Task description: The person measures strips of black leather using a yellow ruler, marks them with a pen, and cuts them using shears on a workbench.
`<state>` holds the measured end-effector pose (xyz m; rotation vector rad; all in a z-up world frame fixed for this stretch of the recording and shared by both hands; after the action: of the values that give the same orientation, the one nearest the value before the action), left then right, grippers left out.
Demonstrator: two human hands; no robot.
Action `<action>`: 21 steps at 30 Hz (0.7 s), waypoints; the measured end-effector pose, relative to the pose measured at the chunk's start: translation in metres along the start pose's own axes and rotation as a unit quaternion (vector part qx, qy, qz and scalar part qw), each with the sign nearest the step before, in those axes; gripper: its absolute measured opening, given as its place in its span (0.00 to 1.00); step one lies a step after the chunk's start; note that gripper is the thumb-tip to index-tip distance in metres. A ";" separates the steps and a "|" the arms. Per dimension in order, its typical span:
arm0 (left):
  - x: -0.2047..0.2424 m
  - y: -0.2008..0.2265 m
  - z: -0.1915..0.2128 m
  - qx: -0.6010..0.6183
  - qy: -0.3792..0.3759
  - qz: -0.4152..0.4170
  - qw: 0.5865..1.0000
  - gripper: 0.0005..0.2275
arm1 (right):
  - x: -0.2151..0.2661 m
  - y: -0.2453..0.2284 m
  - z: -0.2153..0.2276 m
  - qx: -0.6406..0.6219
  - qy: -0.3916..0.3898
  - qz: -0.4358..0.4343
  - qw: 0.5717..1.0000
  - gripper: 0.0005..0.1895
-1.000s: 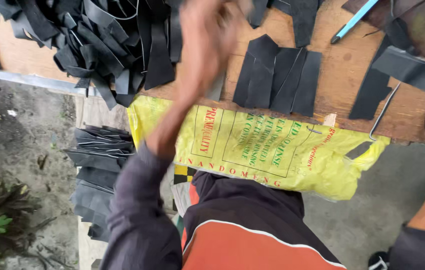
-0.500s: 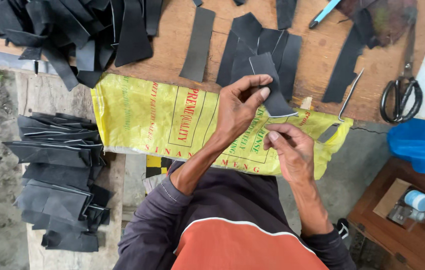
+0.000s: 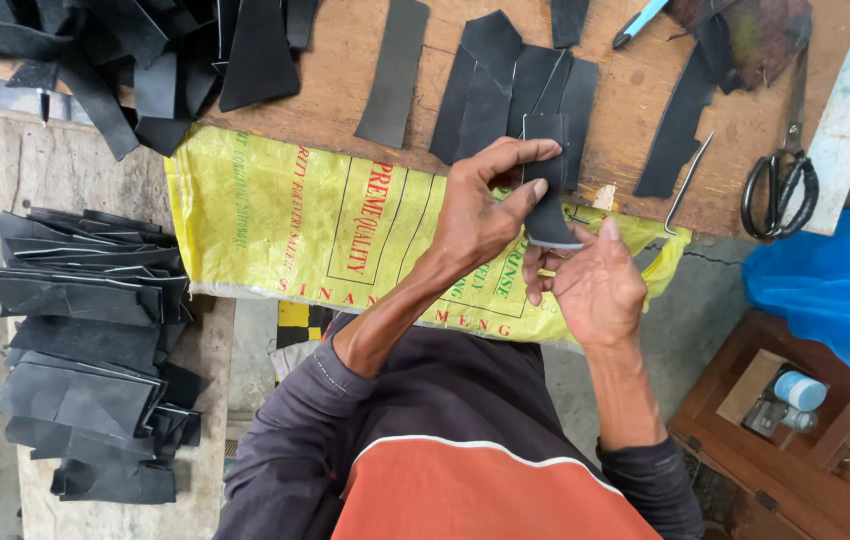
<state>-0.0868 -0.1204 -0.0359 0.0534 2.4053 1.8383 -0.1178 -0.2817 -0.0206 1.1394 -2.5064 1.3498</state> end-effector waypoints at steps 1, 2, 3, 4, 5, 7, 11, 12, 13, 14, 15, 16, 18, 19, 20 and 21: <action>-0.002 0.001 -0.001 -0.008 -0.008 -0.014 1.000 0.17 | 0.000 -0.001 0.002 -0.003 0.017 -0.013 1.000 0.27; -0.003 0.001 -0.003 -0.015 -0.017 -0.028 0.999 0.17 | 0.001 -0.002 0.003 0.052 0.034 -0.011 0.998 0.21; -0.004 -0.005 -0.002 0.018 -0.010 0.004 1.000 0.16 | 0.002 -0.001 0.005 0.106 0.051 -0.009 0.993 0.16; -0.006 -0.012 -0.003 0.052 -0.002 0.037 0.998 0.15 | 0.003 -0.001 0.007 0.160 0.068 -0.008 0.985 0.10; -0.008 -0.019 -0.002 0.086 0.006 0.069 0.994 0.15 | 0.004 0.000 0.008 0.188 0.073 0.004 0.979 0.11; -0.015 -0.032 0.000 0.123 0.016 0.093 0.988 0.16 | 0.005 0.001 0.012 0.246 0.078 0.027 0.966 0.13; -0.023 -0.050 0.003 0.217 0.026 0.091 0.972 0.17 | 0.015 0.009 0.017 0.295 0.083 0.038 0.951 0.16; -0.024 -0.051 0.002 0.219 0.024 0.095 0.971 0.17 | 0.020 0.010 0.017 0.315 0.086 0.040 0.945 0.16; -0.023 -0.050 0.000 0.220 0.021 0.099 0.970 0.17 | 0.023 0.009 0.017 0.334 0.088 0.043 0.938 0.16; -0.023 -0.046 -0.001 0.221 0.015 0.102 0.970 0.17 | 0.025 0.009 0.017 0.321 0.077 0.031 0.944 0.16; -0.022 -0.040 -0.001 0.186 0.010 0.112 0.976 0.16 | 0.027 0.009 0.017 0.308 0.065 0.019 0.949 0.16; -0.018 -0.033 0.001 0.151 0.000 0.124 0.981 0.16 | 0.028 0.011 0.015 0.292 0.057 0.010 0.955 0.16; -0.014 -0.018 0.004 0.085 -0.014 0.145 0.986 0.15 | 0.030 0.008 0.006 0.423 0.057 0.031 0.904 0.17; -0.013 -0.013 0.005 0.056 -0.016 0.155 0.986 0.15 | 0.030 0.005 0.003 0.488 0.063 0.040 0.870 0.17; -0.016 -0.011 0.003 0.047 -0.012 0.162 0.986 0.14 | 0.031 0.002 0.005 0.495 0.066 0.032 0.866 0.18; -0.021 -0.012 -0.001 0.039 -0.007 0.169 0.985 0.13 | 0.032 -0.002 0.007 0.501 0.070 0.024 0.862 0.18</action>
<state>-0.0651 -0.1263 -0.0453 0.5094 2.5855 1.8578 -0.1379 -0.3059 -0.0116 0.9746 -1.6545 2.7514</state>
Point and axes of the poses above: each hand's wrist, its own x-axis away from the middle knuckle, its own z-axis out of the back of the hand, y = z × x, the point moved 5 cm from there along -x, towards the middle knuckle, and after that the axes turned 13 degrees about -y, right-handed, at the moved point
